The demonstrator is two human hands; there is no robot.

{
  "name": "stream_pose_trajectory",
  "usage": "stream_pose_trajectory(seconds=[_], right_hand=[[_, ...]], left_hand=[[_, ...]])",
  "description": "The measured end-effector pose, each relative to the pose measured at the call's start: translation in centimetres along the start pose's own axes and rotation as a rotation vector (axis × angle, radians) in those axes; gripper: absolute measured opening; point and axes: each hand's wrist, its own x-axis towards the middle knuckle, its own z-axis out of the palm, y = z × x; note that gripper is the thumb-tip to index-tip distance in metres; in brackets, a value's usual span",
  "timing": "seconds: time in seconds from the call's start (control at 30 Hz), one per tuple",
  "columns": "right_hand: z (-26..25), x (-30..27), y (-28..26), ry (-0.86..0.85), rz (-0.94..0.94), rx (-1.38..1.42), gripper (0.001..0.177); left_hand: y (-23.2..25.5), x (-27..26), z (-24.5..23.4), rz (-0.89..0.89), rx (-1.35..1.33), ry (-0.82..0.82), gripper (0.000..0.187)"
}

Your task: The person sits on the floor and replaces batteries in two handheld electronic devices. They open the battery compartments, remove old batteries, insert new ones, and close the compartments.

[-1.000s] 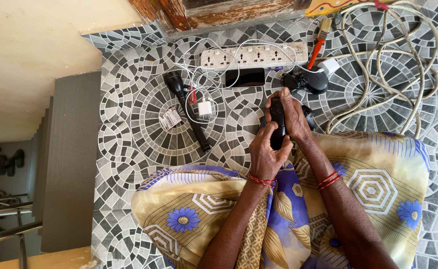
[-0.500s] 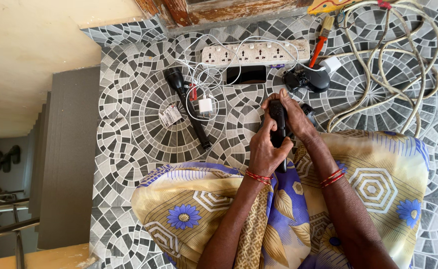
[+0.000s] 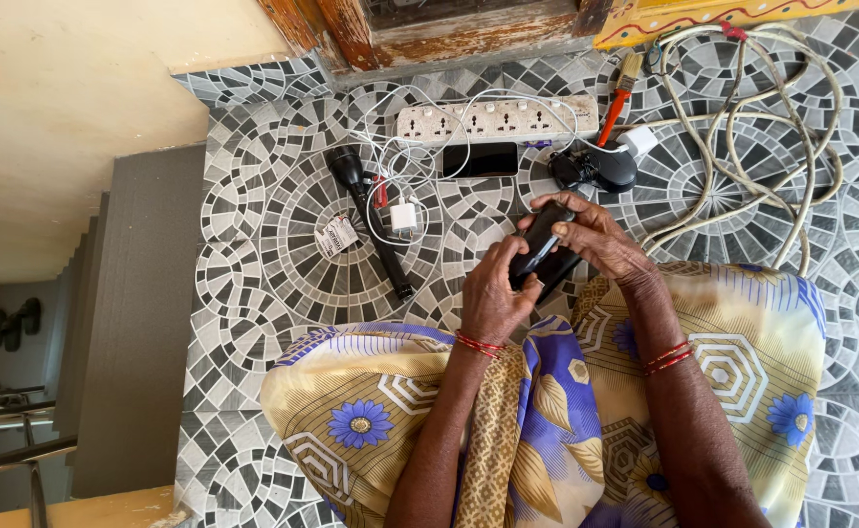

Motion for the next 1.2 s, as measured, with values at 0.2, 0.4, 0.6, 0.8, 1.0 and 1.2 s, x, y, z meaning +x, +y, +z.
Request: stream_pose_trajectory(seconds=[0.2,0.4,0.6,0.8,1.0,1.2], right_hand=[[-0.9,-0.2,0.2,0.105,0.047,-0.326,0.042],[-2.7,0.5,3.6,0.237,-0.063,0.042,0.032],[2.2,1.4,9.3,0.542,-0.11,0.421,0.021],[9.6,0.5,10.0,0.548,-0.069,-0.096,0.043],[12.1,-0.4,7.1,0.602,-0.035,-0.813,0.064],[13.0,-0.9,6.4,0.613,-0.161,-0.81,0.056]], left_hand=[[-2.2,-0.1,-0.4,0.122,0.152,-0.011,0.049],[-2.9,0.8,-1.0,0.138,0.575,0.454,0.079],[-3.6,2.7,-0.2,-0.337,-0.82,0.558,0.072],[-6.7,4.7,-1.4,-0.305,-1.33,0.425,0.049],[-7.6,4.9,-1.0,-0.403,-1.311,0.454,0.048],[-7.9,5.1,-0.9,-0.469,-1.277,0.48,0.049]])
